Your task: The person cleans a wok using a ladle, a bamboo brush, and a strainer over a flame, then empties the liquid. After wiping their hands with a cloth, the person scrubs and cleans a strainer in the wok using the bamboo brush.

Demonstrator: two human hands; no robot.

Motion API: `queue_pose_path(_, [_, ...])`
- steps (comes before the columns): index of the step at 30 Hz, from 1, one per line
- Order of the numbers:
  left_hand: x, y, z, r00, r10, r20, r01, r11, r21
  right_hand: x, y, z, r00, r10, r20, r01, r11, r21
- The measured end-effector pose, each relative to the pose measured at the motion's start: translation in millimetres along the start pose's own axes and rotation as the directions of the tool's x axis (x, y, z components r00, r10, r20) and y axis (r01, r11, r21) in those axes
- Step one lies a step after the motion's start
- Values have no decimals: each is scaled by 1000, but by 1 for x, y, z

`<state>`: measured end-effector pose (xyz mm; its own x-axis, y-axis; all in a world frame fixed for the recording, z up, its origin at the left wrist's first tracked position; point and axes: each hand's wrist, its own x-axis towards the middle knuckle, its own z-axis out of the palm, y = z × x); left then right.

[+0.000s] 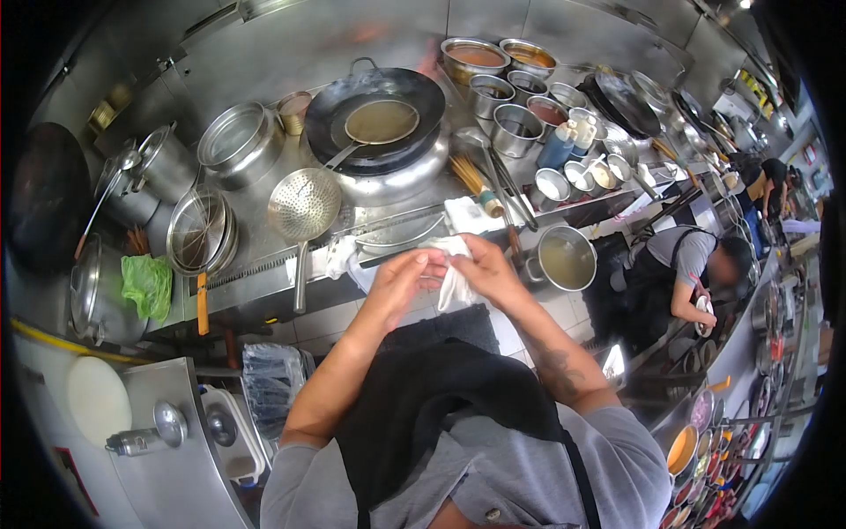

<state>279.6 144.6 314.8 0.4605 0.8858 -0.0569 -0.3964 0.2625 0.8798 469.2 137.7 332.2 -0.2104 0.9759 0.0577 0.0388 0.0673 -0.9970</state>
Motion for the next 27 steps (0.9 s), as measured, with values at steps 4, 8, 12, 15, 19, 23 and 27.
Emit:
queue_pose_path(4, [-6,38,15,989,111,-97,-97,985,143,-13,-62,-1,995,68,78,-99,832,546])
queue_pose_path(8, [-38,96,46,974,215,78,-221,972,80,-35,-128,-4,974,-67,217,-70,821,567])
queue_pose_path(12, [-82,158,83,795,556,244,-586,807,69,-66,-201,10,942,-250,224,133,891,434])
queue_pose_path(15, [-103,186,101,684,651,328,-691,722,8,-62,-224,38,905,-349,243,116,751,650])
queue_pose_path(19, [-108,198,120,588,683,434,-699,699,-154,-62,-224,58,863,-443,244,154,689,708])
queue_pose_path(23, [-112,194,126,540,690,482,-665,701,-259,-63,-220,62,859,-444,256,154,700,697])
queue_pose_path(27, [-113,187,133,516,723,460,-641,682,-352,-63,-214,65,849,-426,312,126,738,663])
